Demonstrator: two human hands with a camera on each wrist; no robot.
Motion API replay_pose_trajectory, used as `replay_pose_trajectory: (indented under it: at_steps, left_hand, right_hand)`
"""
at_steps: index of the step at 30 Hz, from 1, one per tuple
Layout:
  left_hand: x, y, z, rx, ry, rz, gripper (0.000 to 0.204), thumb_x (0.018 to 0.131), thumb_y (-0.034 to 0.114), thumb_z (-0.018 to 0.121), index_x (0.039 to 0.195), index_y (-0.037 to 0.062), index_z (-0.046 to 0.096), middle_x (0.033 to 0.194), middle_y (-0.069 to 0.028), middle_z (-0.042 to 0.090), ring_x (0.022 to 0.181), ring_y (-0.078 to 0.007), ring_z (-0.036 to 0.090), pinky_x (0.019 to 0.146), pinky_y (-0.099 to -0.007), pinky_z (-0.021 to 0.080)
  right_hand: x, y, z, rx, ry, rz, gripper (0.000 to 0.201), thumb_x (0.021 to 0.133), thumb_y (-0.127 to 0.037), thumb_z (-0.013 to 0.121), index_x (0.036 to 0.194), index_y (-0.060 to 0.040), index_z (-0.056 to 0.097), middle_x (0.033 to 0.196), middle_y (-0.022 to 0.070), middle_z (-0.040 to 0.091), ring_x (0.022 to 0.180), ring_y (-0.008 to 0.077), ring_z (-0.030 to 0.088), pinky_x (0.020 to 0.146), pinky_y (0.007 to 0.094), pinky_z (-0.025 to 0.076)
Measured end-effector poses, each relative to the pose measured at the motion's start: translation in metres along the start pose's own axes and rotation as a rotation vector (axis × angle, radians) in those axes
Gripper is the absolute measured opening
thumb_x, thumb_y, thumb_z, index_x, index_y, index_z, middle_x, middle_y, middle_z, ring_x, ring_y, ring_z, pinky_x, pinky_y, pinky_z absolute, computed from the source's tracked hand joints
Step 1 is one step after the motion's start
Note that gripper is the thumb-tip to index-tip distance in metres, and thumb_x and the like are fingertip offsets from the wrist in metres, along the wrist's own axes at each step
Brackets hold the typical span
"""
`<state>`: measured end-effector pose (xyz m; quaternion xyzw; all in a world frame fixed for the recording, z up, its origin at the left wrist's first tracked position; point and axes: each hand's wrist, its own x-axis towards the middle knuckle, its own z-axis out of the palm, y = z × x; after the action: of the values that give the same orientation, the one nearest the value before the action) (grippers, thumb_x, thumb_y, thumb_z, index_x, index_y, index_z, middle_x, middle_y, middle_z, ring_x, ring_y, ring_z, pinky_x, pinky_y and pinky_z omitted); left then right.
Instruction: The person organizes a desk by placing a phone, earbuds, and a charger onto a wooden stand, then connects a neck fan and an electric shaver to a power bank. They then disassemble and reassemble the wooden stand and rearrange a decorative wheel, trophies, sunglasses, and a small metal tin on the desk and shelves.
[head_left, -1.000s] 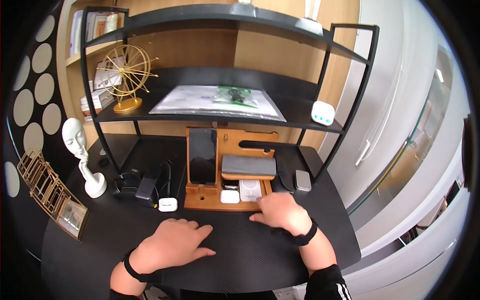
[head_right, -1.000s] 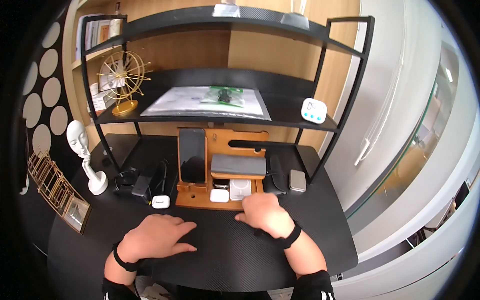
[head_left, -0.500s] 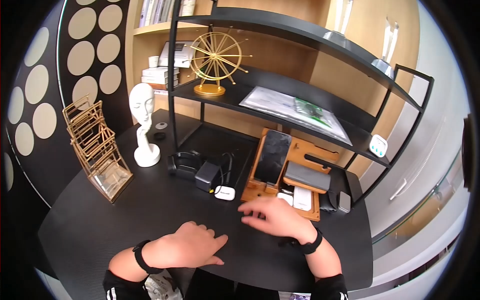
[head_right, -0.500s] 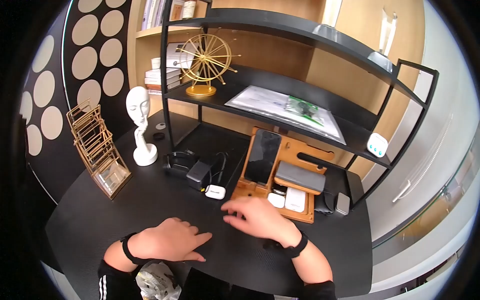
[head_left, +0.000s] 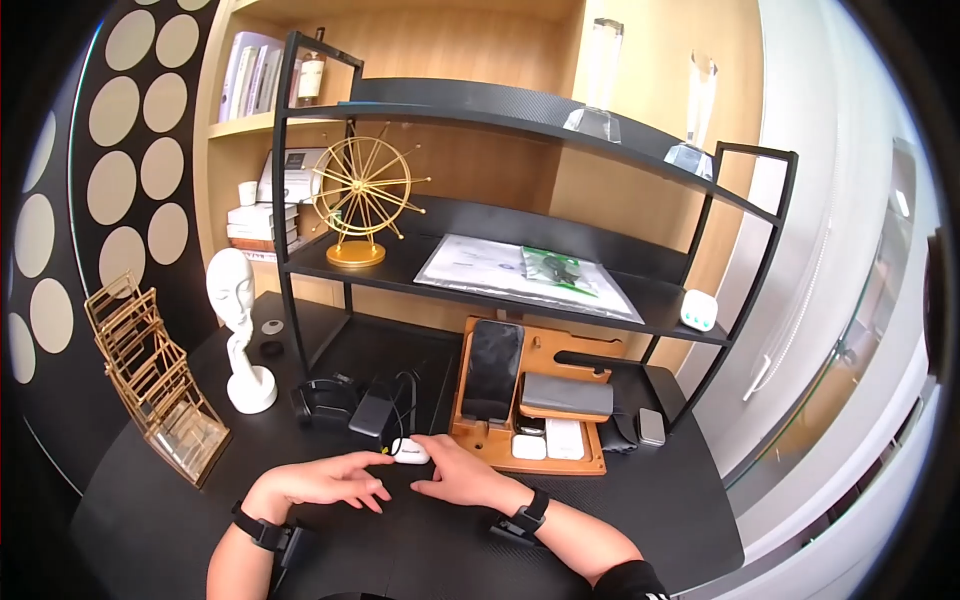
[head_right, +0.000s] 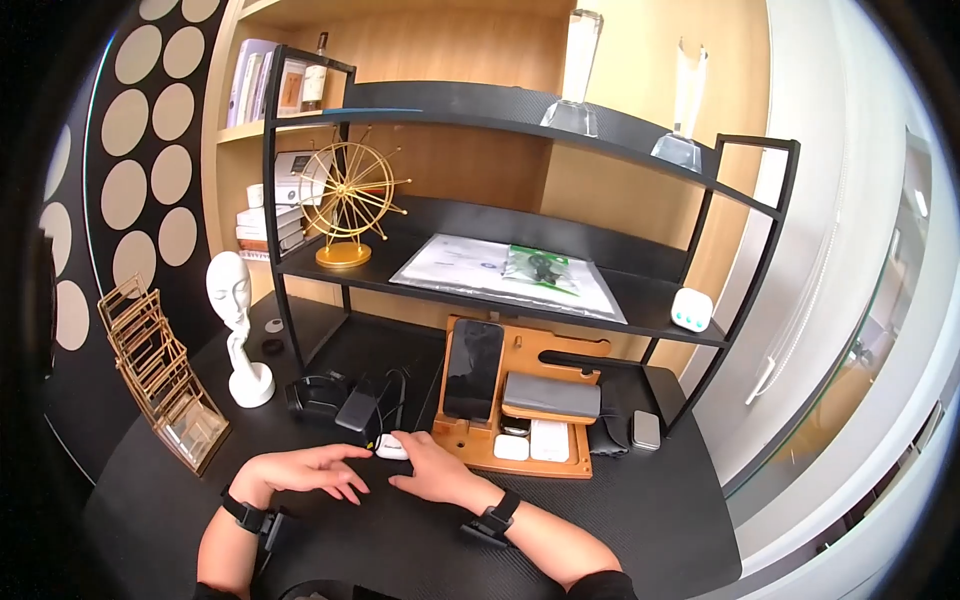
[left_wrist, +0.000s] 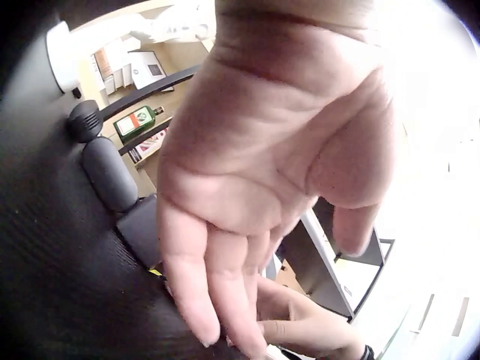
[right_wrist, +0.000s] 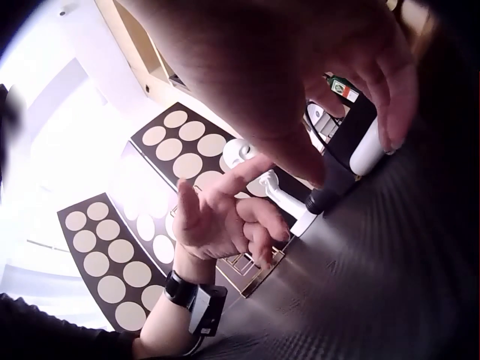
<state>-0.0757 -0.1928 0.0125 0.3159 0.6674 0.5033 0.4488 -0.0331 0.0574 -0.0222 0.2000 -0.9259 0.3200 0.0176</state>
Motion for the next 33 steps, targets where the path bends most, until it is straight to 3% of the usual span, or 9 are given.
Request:
replay_pose_trajectory:
  at_steps: [4,7,9,13,15,18,21,25,33]
  left_hand:
    - [0.004,-0.023,-0.014,0.243,0.138,-0.068,0.053,0.095,0.029,0.052,0.137,0.0042,0.031,0.106,-0.0083,0.06,0.095,-0.0151,0.061,0.077,-0.025,0.047]
    - [0.006,-0.028,-0.014,0.167,0.317,-0.06,0.051,0.088,0.035,0.062,0.115,-0.0008,0.036,0.084,-0.0086,0.062,0.073,-0.013,0.063,0.063,-0.0232,0.047]
    - [0.007,-0.032,-0.016,0.182,0.394,-0.05,0.051,0.087,0.035,0.064,0.108,0.0011,0.032,0.08,-0.008,0.06,0.069,-0.0124,0.062,0.058,-0.0234,0.046]
    - [0.006,-0.027,-0.014,0.342,0.378,-0.064,0.056,0.088,0.04,0.062,0.109,-0.0009,0.03,0.079,-0.0135,0.063,0.07,-0.0157,0.063,0.065,-0.0243,0.047]
    - [0.006,-0.028,-0.015,0.406,0.366,-0.095,0.063,0.088,0.042,0.06,0.117,-0.0037,0.027,0.078,-0.0152,0.064,0.072,-0.0166,0.063,0.07,-0.0249,0.047]
    - [0.006,-0.024,-0.011,0.396,0.38,-0.091,0.084,0.088,0.039,0.061,0.135,-0.0085,0.011,0.08,-0.0149,0.064,0.071,-0.0175,0.064,0.072,-0.0261,0.047]
    - [0.007,-0.024,-0.013,0.386,0.388,-0.093,0.085,0.087,0.039,0.061,0.136,-0.0085,0.01,0.079,-0.0143,0.064,0.071,-0.0175,0.064,0.072,-0.0261,0.047]
    - [0.009,-0.024,-0.014,0.376,0.379,-0.105,0.066,0.09,0.033,0.06,0.132,-0.0025,0.022,0.079,-0.0095,0.061,0.071,-0.0146,0.063,0.065,-0.0254,0.048]
    - [0.01,-0.015,0.0,0.468,0.454,-0.105,0.054,0.089,0.026,0.062,0.127,-0.0004,0.034,0.076,-0.0083,0.06,0.067,-0.0132,0.061,0.063,-0.0254,0.047]
  right_hand:
    - [0.005,0.016,0.009,0.037,0.002,-0.071,0.074,0.078,-0.021,0.069,0.138,-0.0005,0.03,0.126,0.02,0.041,0.08,0.02,0.058,0.074,0.0295,0.049]
    - [0.008,0.022,0.011,0.063,0.043,-0.037,0.075,0.078,-0.019,0.069,0.138,-0.0002,0.029,0.126,0.0198,0.043,0.076,0.0186,0.058,0.07,0.0294,0.05]
    - [0.008,0.02,0.009,0.138,0.019,0.017,0.075,0.078,-0.018,0.069,0.139,-0.0013,0.029,0.127,0.0198,0.044,0.074,0.0177,0.059,0.069,0.0289,0.05]
    - [0.008,0.014,0.007,0.152,0.011,0.076,0.079,0.077,-0.013,0.069,0.142,-0.004,0.024,0.124,0.0214,0.049,0.073,0.0169,0.061,0.069,0.0287,0.05]
    - [0.009,0.017,0.01,0.137,0.05,0.045,0.078,0.076,-0.011,0.069,0.141,-0.0059,0.028,0.12,0.0192,0.053,0.071,0.0168,0.061,0.068,0.0286,0.05]
    - [0.012,0.016,0.009,0.128,0.107,0.095,0.065,0.071,-0.009,0.07,0.13,-0.0059,0.042,0.109,0.0172,0.057,0.08,0.0261,0.061,0.076,0.0351,0.049]
    - [0.013,0.018,0.013,0.107,0.135,0.098,0.062,0.07,-0.011,0.071,0.127,-0.0066,0.045,0.104,0.0154,0.057,0.087,0.0283,0.06,0.08,0.0369,0.047]
    - [0.013,0.013,0.012,0.0,0.121,0.054,0.05,0.07,-0.013,0.071,0.117,-0.0093,0.054,0.103,0.0139,0.058,0.095,0.0329,0.058,0.083,0.0392,0.047]
    - [0.013,0.012,0.012,-0.054,0.094,0.073,0.044,0.068,-0.021,0.073,0.109,-0.01,0.062,0.099,0.0129,0.057,0.094,0.0309,0.058,0.083,0.0373,0.046]
